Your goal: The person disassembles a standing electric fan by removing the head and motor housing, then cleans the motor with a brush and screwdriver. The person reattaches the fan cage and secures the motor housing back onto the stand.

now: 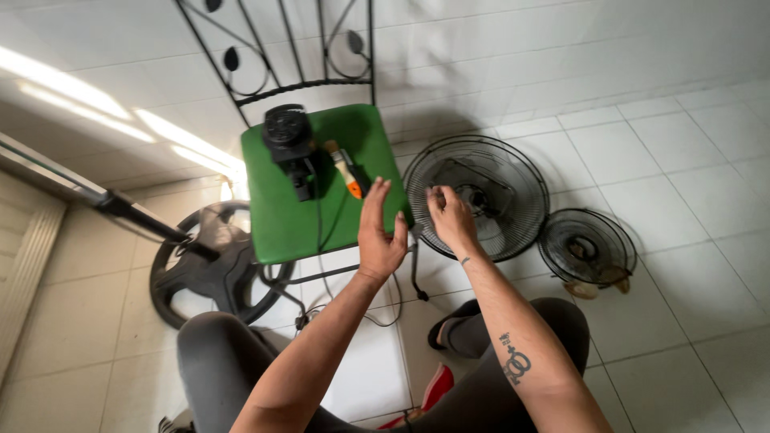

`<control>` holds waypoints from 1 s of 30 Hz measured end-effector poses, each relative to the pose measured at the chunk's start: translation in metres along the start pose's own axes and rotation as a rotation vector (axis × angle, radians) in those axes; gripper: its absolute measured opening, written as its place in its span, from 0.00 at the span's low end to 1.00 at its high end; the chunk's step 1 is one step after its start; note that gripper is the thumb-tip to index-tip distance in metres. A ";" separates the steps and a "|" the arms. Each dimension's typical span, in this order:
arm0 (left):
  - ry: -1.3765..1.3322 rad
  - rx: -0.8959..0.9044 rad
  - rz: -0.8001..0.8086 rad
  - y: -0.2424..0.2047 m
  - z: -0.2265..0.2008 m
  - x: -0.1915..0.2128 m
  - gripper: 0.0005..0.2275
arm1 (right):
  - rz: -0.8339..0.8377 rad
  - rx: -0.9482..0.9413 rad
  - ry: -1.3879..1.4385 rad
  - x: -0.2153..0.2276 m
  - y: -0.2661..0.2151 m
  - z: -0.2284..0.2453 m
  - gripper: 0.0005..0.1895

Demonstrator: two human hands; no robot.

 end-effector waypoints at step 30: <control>0.294 0.922 0.486 -0.161 0.239 -0.253 0.29 | -0.474 -1.220 0.119 -0.025 -0.062 -0.323 0.37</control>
Point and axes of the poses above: each hand's wrist, its own y-axis towards the middle knuckle, its own x-axis out of the back of the hand, z = x × y, the point moved 7 cm from there along y, towards the middle knuckle, and after that the axes turned 4 degrees about -z, right-handed, at the moved point
